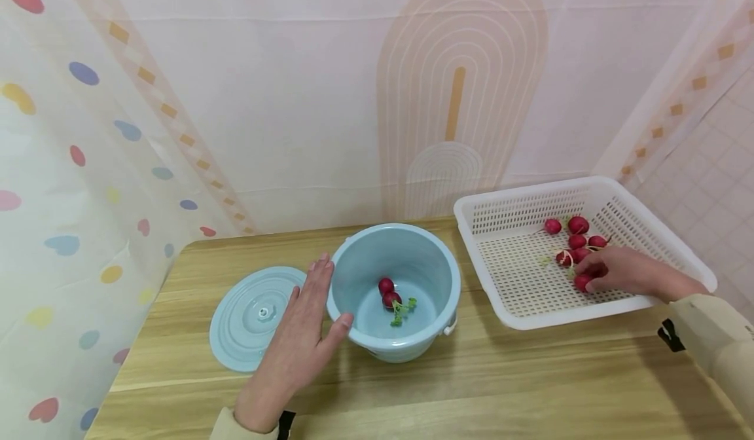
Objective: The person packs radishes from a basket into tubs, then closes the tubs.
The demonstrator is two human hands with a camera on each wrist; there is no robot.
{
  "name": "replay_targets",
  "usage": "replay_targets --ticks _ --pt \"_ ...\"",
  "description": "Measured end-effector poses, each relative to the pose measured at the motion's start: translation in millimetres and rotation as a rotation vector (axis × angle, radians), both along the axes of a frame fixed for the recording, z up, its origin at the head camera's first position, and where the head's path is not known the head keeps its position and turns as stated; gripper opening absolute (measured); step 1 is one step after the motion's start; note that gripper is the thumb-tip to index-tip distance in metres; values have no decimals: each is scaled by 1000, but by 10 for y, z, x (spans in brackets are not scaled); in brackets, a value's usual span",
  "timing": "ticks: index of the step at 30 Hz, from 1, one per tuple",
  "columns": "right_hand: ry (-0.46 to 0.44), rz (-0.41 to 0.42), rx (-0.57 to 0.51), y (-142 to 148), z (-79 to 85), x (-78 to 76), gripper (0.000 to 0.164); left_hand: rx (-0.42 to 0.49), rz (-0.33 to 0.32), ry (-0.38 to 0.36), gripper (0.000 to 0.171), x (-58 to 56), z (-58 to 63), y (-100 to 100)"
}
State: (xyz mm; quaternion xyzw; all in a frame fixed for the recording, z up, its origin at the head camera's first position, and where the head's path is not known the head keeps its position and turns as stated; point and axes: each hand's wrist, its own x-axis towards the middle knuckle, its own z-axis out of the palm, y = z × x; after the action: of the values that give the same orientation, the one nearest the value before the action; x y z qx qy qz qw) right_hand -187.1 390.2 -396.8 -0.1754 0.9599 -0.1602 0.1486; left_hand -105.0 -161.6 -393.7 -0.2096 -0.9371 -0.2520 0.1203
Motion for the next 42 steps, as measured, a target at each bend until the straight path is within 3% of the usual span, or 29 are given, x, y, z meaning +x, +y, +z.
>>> replay_targets --ticks 8,24,36,42 --pt "73 -30 -90 -35 69 61 31 -3 5 1 79 10 1 -5" --pt "263 -151 -330 -120 228 370 31 -7 -13 5 78 43 65 26" --pt "300 -197 -523 -408 378 551 30 -10 2 25 77 46 47 21" --pt "295 -227 -552 -598 464 662 32 -10 0 20 77 50 56 26"
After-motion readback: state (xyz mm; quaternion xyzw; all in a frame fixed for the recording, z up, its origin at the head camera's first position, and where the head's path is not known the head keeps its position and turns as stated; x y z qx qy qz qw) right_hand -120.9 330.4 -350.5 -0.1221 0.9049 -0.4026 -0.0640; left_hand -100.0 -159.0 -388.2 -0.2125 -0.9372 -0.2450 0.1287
